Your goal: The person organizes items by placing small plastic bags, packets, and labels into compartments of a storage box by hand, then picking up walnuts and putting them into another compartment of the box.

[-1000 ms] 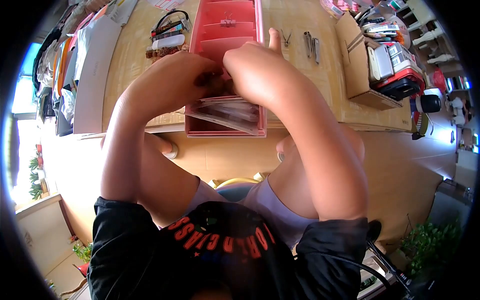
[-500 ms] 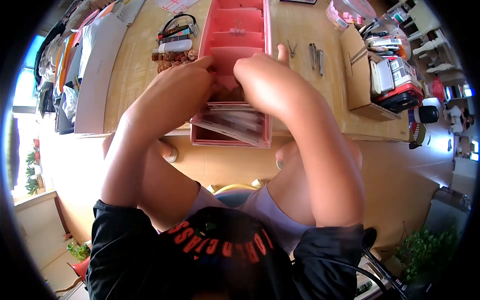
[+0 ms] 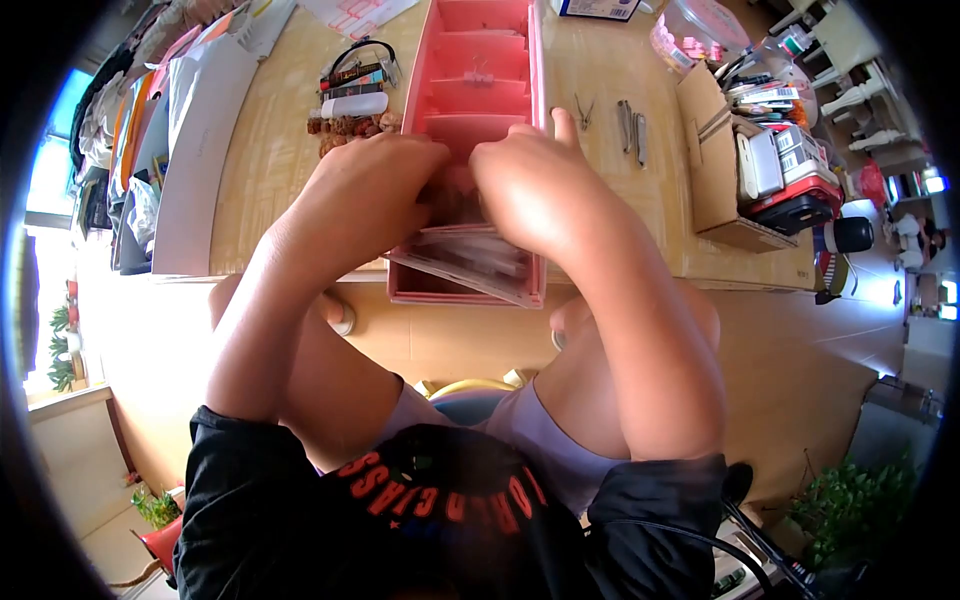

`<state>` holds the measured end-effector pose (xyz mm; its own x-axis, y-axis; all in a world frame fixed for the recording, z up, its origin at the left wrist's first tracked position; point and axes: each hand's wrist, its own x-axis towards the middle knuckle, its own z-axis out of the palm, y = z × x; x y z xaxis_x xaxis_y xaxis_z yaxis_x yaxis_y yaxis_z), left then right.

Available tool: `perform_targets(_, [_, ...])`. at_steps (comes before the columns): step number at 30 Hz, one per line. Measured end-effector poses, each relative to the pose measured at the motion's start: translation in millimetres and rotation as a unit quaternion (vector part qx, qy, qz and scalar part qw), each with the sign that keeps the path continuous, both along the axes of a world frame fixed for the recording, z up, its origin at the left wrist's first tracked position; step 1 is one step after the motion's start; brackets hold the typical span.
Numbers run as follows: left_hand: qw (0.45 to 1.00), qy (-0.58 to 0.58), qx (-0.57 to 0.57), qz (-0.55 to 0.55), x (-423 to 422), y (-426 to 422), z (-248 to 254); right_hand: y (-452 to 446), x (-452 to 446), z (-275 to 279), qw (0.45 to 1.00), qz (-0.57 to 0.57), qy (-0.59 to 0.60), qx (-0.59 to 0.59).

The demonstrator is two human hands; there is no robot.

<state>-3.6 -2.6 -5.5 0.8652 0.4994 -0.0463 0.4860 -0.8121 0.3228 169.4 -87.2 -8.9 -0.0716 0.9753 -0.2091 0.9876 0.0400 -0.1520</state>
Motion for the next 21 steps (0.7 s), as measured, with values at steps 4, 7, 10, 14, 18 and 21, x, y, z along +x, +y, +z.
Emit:
perform_targets(4, [0.998, 0.055, 0.000, 0.006, 1, 0, 10, 0, 2, -5, 0.999, 0.009, 0.023, 0.029])
perform_targets(7, [0.999, 0.031, 0.007, 0.003, -1, 1, 4, 1, 2, -4, 0.999, 0.009, 0.018, 0.027])
perform_targets(10, [1.000, -0.028, 0.006, 0.006, -1, 1, -4, 1, 5, -7, 0.999, 0.013, 0.032, 0.038])
perform_targets(14, [0.998, -0.056, -0.020, 0.018, 0, 4, -8, 2, 6, -4, 0.996, 0.007, 0.063, 0.057])
perform_targets(18, [0.999, -0.038, -0.023, 0.012, -1, 6, -8, 4, 15, -5, 0.994, 0.013, 0.092, 0.062])
perform_targets(21, [0.999, -0.039, -0.023, 0.011, -2, 7, -6, 7, 18, 0, 0.994, 0.006, 0.108, 0.027])
